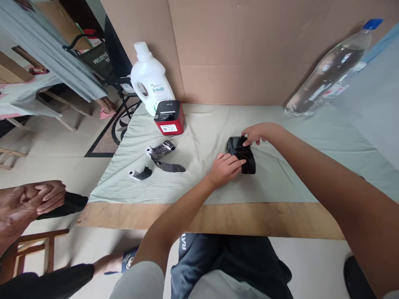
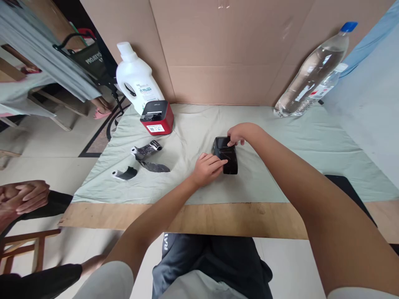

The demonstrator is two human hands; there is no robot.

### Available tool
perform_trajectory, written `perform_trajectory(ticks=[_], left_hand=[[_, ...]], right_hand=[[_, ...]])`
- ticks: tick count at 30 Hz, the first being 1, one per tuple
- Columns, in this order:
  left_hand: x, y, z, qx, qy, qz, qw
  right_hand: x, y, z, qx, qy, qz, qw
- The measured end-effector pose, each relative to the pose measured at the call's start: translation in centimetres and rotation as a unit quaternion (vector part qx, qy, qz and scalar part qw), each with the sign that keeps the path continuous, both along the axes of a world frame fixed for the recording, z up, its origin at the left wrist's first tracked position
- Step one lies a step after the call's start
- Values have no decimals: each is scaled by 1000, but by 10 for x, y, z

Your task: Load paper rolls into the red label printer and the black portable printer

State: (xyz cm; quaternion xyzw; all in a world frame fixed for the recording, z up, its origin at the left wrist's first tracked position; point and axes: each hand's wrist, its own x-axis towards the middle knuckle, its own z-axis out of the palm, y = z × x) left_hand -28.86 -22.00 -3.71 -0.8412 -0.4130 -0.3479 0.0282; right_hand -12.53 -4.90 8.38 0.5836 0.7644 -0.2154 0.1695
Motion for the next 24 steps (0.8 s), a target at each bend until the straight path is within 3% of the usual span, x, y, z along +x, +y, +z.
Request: perform_trajectory(ticks=[3,10,17,24], left_hand=[[1,2,0,-28,-17,44,998],[0,5,16,-210,-44,196,957],[5,4,23,-243,-20,194,950],[9,5,26,-326,-10,213,921]], right_hand=[[-2,-8,6,-100,-43,-35,993],[-5,-12,7,-90,-24,-45,995],[-4,-22,9,-88,-3,-60,994],[1,-21,6,-95,7,-59,994]])
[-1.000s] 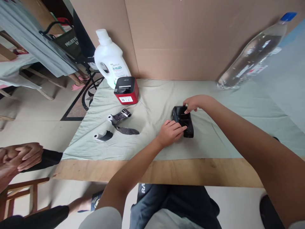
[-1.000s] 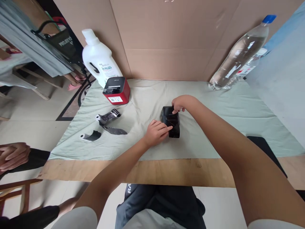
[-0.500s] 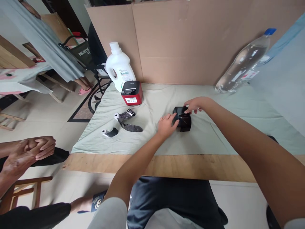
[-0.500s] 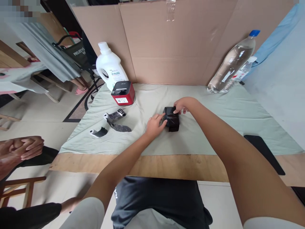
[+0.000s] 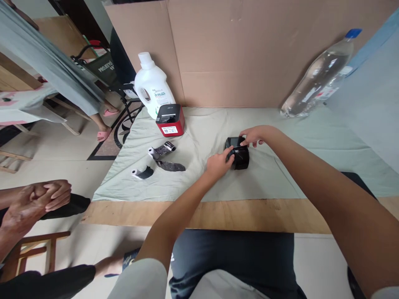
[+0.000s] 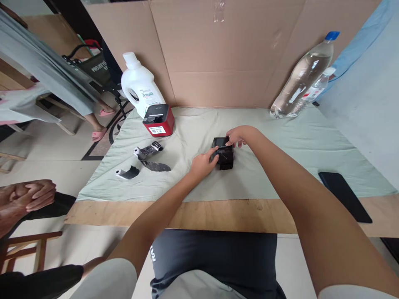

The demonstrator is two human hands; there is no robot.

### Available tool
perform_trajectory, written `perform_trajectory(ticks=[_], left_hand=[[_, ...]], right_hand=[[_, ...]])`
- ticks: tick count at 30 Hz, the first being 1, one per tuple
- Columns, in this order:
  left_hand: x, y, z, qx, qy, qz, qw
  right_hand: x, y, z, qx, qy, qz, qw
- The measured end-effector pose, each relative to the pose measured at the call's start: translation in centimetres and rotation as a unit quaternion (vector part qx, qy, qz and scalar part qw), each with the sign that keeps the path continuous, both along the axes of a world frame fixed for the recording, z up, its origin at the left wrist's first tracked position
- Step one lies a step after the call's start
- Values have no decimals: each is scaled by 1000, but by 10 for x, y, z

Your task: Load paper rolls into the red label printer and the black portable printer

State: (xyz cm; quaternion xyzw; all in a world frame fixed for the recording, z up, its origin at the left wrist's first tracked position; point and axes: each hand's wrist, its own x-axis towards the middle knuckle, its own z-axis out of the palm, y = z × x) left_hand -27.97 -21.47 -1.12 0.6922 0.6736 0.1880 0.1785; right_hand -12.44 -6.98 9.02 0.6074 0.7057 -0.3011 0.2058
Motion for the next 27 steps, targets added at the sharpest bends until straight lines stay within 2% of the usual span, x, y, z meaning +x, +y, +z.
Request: perform_trajectory(ticks=[9,15,17,21,25,27], left_hand=[[2,-7,2,-11,35,-8,999],[2,-11,2,-3,37,-9,999],[1,-11,1,2,28,-11,1000],[0,-9,-3,18,2,-12,1000],[-1,-6,-7,15,-11,9,1000],[-2,-5,-8,10,-10,11,1000]], right_hand=[[23,-8,-15,-19,63,-35,997],[30,-32,-29,45,128,-74,988],[32,-41,-36,59,183,-116,974],[41,-54,-54,46,302,-212,928],[53,-56,-67,12,384,-259,886],[58,-57,-69,0,406,-266,874]])
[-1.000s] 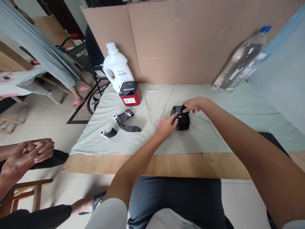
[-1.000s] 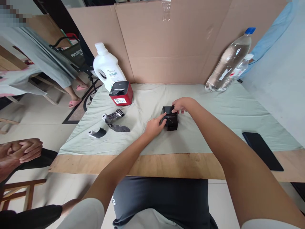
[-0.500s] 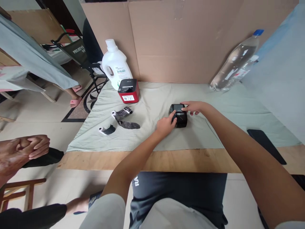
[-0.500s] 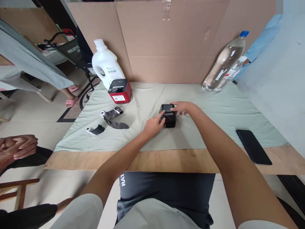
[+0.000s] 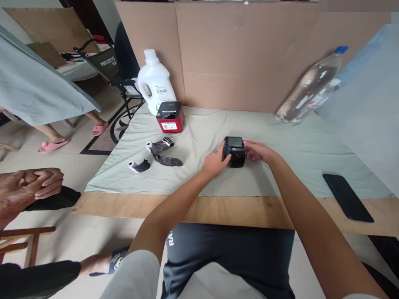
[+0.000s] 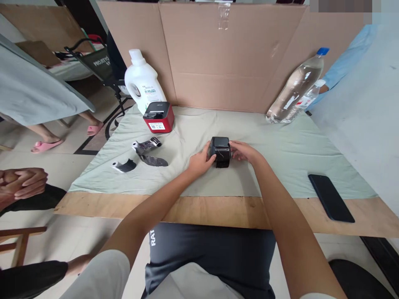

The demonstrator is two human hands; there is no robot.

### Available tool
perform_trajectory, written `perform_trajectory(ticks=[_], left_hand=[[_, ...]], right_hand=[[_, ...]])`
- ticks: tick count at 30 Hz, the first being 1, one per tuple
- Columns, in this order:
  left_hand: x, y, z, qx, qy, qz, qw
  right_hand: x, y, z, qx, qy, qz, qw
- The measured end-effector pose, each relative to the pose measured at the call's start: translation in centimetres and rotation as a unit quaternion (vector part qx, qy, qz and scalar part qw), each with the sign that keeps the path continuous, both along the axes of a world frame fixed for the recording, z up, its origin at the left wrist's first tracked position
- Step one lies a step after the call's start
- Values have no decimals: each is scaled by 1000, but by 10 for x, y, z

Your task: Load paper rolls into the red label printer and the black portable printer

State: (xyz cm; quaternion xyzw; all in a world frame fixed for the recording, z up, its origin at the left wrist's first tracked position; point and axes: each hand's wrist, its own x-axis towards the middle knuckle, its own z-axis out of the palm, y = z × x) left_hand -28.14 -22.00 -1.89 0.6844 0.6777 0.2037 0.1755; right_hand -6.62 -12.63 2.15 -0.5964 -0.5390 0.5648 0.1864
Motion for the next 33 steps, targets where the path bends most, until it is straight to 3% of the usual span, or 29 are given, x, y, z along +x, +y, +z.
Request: perform_trajectory(ticks=[6,10,14,19,23,28,33], left_hand=[[1,1,6,-28,15,-12,999],[4,3,9,-35,14,-18,999],[6,7,6,-20,7,-22,1000],[4,9,4,4,-4,-47,999],[14,15,11,13,-22,-62,998],[67,50,29,39,-23,-85,995],[165,115,36,60,-49,-140,987]], right_hand=[[1,-13,-11,51,14,-14,999],[-7,-27,-32,141,-27,-65,987],[-13,-37,-44,249,-52,-45,966],[-12,-43,-38,281,-55,-2,958],[2,-40,-27,289,-48,-2,956],[50,-18,-11,313,-2,-52,948],[133,21,3,295,76,-133,943]])
